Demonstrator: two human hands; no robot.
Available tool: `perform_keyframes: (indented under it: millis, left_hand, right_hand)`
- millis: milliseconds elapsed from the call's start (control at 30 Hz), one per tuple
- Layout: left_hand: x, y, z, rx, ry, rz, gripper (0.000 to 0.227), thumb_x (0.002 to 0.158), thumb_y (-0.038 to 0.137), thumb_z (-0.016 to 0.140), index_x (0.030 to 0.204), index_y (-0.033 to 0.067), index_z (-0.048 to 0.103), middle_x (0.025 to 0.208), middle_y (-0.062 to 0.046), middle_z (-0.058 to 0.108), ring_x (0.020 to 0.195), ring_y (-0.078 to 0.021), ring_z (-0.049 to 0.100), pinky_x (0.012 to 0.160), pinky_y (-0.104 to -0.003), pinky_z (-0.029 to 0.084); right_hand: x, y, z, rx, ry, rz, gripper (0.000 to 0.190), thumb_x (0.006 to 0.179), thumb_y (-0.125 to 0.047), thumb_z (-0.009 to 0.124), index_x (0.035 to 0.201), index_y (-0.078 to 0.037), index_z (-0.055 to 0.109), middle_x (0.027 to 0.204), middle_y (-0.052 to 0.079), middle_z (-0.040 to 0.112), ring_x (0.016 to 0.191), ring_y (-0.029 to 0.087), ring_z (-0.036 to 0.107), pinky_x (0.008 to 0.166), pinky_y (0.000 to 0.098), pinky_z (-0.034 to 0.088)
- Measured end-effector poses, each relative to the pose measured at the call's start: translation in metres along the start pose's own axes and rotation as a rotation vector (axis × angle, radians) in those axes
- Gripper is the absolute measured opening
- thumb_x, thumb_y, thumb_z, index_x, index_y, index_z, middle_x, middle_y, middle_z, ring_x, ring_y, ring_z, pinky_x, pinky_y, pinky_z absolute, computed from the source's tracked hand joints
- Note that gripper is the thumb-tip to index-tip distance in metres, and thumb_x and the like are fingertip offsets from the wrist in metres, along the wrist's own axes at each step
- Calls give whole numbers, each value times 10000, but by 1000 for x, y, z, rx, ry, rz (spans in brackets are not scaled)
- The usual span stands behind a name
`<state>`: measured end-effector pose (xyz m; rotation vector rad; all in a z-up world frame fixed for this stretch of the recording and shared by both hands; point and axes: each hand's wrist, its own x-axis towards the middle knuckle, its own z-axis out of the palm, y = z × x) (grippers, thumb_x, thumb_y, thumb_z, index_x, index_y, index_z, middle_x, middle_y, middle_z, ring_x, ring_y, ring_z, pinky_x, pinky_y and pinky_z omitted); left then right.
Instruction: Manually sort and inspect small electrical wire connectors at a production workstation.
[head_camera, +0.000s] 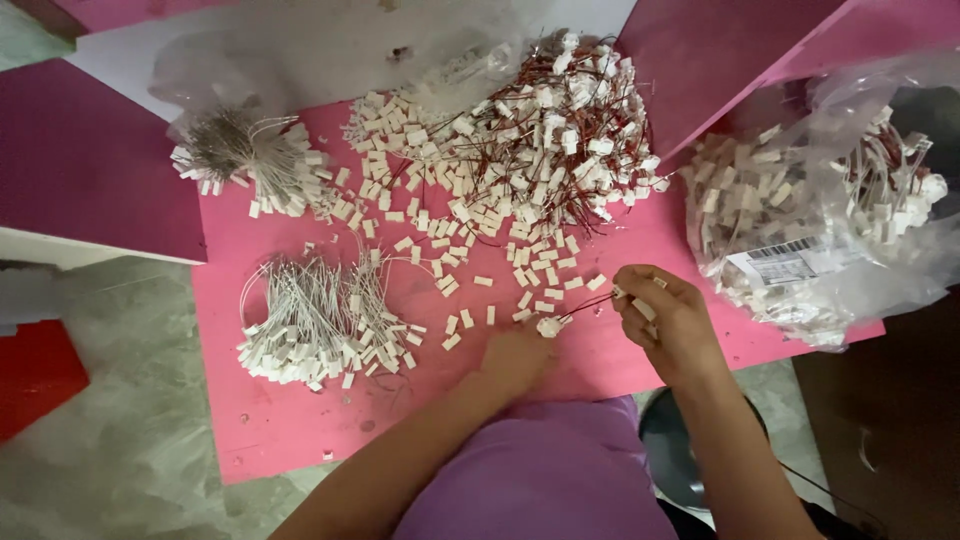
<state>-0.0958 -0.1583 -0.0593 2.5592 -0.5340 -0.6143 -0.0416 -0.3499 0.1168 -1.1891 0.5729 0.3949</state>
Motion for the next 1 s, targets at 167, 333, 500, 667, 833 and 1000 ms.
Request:
perform_keyframes:
  millis: [167, 333, 500, 667, 833, 1000]
  left_hand:
    - [2, -5, -11, 119, 196, 107, 283, 1001, 253, 596, 1211, 77, 667, 1212, -113, 679, 940, -315, 725, 692, -476, 594]
    - [-12, -13, -64, 36, 207, 93, 345, 795, 279, 732, 1070, 72, 715, 1014, -136, 697, 845, -296, 718, 615, -459, 582]
    - [-40, 12, -151, -556, 294, 104, 153, 905, 181, 678, 1001, 87, 753, 924, -75, 734, 763, -199, 724, 692, -339, 597]
    - [-54, 36, -201, -513, 378, 89, 177, 917, 134, 706, 1071, 68, 762, 959, -98, 723, 780, -231, 715, 692, -346, 575]
    - [-57, 39, -207, -668, 363, 146, 232, 917, 169, 749, 1130, 77, 760, 955, -73, 746, 802, -178, 729, 690, -310, 582]
    - [-60, 40, -210, -1195, 198, -92, 233, 921, 151, 707, 1134, 62, 739, 884, -68, 776, 704, -118, 709, 606, -276, 574]
  right_hand:
    - [3, 9, -16, -3, 7, -48, 128, 945, -127, 645, 980, -8, 679, 737, 43, 617, 465, 47, 351, 410, 224, 232]
    - [3, 19, -12, -252, 69, -100, 233, 985, -204, 688, 926, 21, 695, 687, 21, 534, 482, 52, 334, 412, 231, 224]
    - [-7, 14, 31, -805, -143, 87, 277, 903, -281, 682, 1098, -113, 786, 701, -23, 706, 547, 19, 557, 447, 191, 397]
    - [3, 28, 30, -415, -284, 164, 270, 922, -215, 715, 1050, 14, 777, 653, -3, 559, 490, 54, 389, 430, 233, 250]
    - [-3, 19, 29, -178, -285, 186, 229, 923, -161, 675, 1047, 3, 773, 606, -10, 524, 418, 65, 310, 387, 255, 195]
    - [-18, 5, 54, -10, -295, 238, 201, 949, -156, 616, 1020, 3, 716, 687, 14, 608, 434, 66, 319, 389, 251, 189]
